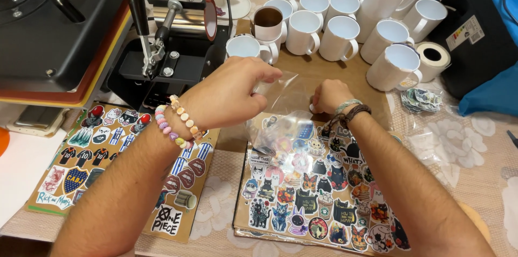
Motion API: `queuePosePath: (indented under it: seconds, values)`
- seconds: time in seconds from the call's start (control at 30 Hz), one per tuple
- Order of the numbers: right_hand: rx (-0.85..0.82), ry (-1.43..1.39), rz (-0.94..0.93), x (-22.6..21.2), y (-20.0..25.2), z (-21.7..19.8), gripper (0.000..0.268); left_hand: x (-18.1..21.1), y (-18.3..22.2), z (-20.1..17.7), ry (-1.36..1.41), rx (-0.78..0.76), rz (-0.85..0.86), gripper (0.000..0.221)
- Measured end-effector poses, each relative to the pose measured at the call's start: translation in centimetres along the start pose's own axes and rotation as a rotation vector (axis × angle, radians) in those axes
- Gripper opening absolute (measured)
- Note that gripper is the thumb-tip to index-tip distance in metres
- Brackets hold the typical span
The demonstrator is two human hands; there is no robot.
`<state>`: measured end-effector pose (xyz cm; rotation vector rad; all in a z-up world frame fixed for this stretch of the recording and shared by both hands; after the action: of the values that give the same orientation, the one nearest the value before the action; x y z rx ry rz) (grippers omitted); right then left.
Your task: Picking up loose stickers and placing them into a small plastic bag
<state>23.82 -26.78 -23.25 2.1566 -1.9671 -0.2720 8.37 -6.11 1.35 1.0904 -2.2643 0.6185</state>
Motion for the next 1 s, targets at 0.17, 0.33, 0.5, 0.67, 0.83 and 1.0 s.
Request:
queuePosePath:
  seconds: [0.17,0.33,0.5,0.67,0.83,1.0]
  values:
    - [0.035,-0.028,-0.002,-0.4,0.6,-0.6,0.032,0.1,-0.2,0.4,-0.013,-0.004,0.011,0.042]
    - [-0.004,-0.04,-0.018,-0.3,0.7,-0.2,0.023,0.3,-0.3,0.5,-0.019,-0.006,0.003,0.042]
    - [0.003,-0.082,-0.026,-0.2,1.8,-1.4,0.021,0.6,-0.5,0.6,-0.021,-0.005,0.003,0.04]
    - [0.309,-0.5,-0.203,-1.8,9.4,-12.2,0.015,0.8,-0.7,0.2,-0.034,-0.003,-0.012,0.039]
    - [0.682,-0.773,-0.738,-8.4,26.2,-25.9,0.011,-0.7,-1.5,1.4,-0.116,0.017,0.003,0.061]
    - [0.672,-0.431,-0.815,-12.3,26.7,-24.9,0.012,0.9,-1.2,0.4,-0.092,0.036,0.029,0.047]
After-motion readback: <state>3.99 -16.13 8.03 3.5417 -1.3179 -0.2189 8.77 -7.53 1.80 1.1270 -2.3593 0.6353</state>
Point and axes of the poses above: each hand's wrist, its own y-axis away from the middle knuckle, its own z-axis out of the palm, x = y × z, the point moved 10 cm from there along -y, towards the middle knuckle, and after that the axes turned 8 degrees about y, right-handed, at the moved point
